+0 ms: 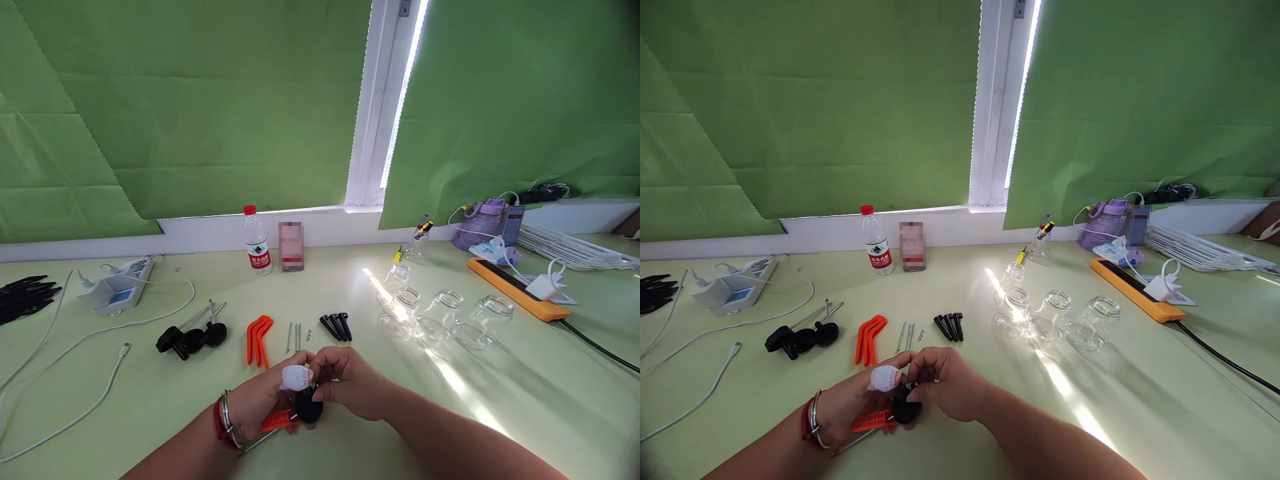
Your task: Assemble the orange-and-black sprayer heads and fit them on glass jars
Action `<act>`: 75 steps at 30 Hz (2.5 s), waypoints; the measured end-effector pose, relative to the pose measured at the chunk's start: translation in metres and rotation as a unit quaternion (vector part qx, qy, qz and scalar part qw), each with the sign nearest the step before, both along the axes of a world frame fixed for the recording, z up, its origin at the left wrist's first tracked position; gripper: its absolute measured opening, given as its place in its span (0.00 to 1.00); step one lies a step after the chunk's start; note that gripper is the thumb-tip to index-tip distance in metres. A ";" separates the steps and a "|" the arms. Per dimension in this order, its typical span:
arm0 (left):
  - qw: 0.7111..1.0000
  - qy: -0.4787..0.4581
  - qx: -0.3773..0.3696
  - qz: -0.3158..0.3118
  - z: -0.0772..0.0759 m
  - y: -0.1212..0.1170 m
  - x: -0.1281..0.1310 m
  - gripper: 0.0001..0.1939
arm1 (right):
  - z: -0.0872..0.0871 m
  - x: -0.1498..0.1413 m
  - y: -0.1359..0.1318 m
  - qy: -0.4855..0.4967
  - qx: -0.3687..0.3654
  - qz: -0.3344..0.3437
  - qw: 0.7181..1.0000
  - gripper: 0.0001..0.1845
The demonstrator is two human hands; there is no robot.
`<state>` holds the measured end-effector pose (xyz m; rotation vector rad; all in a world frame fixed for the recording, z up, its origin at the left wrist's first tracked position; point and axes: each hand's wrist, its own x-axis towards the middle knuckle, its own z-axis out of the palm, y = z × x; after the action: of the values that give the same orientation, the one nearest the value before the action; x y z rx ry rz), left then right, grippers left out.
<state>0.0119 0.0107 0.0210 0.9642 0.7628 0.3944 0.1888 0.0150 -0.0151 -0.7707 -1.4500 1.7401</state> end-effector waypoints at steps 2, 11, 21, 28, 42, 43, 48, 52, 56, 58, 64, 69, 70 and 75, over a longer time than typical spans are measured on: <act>1.000 0.000 0.000 -0.002 -0.001 0.000 0.000 0.16 | -0.001 0.000 0.000 0.005 -0.004 -0.004 1.000 0.14; 1.000 0.005 -0.005 -0.003 -0.002 0.001 -0.002 0.16 | -0.006 0.001 0.001 0.014 -0.012 0.009 1.000 0.14; 1.000 -0.010 -0.005 -0.005 -0.004 0.001 -0.002 0.17 | -0.008 -0.001 0.002 0.021 -0.014 0.009 1.000 0.16; 1.000 -0.008 -0.011 -0.004 -0.005 0.002 -0.002 0.19 | -0.006 0.000 0.001 0.015 -0.011 0.010 1.000 0.17; 1.000 -0.002 -0.009 -0.006 -0.006 0.003 -0.003 0.19 | -0.008 0.001 0.002 0.010 -0.007 0.013 1.000 0.17; 1.000 -0.002 -0.009 -0.005 -0.006 0.003 -0.002 0.19 | -0.008 0.001 0.002 0.008 -0.007 0.013 1.000 0.17; 1.000 -0.008 -0.009 -0.007 -0.006 0.003 -0.002 0.20 | -0.003 0.001 0.001 -0.009 0.007 0.010 1.000 0.17; 1.000 -0.007 -0.008 -0.009 -0.008 0.003 -0.003 0.20 | 0.000 0.001 0.000 -0.024 0.014 0.009 1.000 0.17; 1.000 -0.006 -0.016 -0.007 -0.009 0.004 -0.003 0.20 | 0.000 0.001 0.000 -0.019 0.013 0.013 1.000 0.17; 1.000 -0.010 -0.020 -0.005 -0.009 0.004 -0.004 0.21 | -0.001 0.001 0.001 -0.017 0.016 0.007 1.000 0.16; 1.000 -0.011 -0.021 -0.002 -0.009 0.003 -0.004 0.21 | -0.004 0.000 0.001 0.005 0.000 0.010 1.000 0.16; 1.000 -0.010 -0.020 -0.007 -0.007 0.003 -0.004 0.21 | -0.007 0.001 0.001 0.005 0.001 0.017 1.000 0.15; 1.000 -0.010 -0.020 -0.007 -0.007 0.003 -0.004 0.21 | -0.007 0.001 0.001 0.001 0.004 0.016 1.000 0.15; 1.000 -0.009 -0.022 -0.003 -0.007 0.003 -0.003 0.22 | -0.007 0.000 0.001 0.004 -0.005 0.015 1.000 0.16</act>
<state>0.0087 0.0137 0.0142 0.9210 0.7488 0.3787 0.1892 0.0161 -0.0219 -0.7491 -1.4555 1.7724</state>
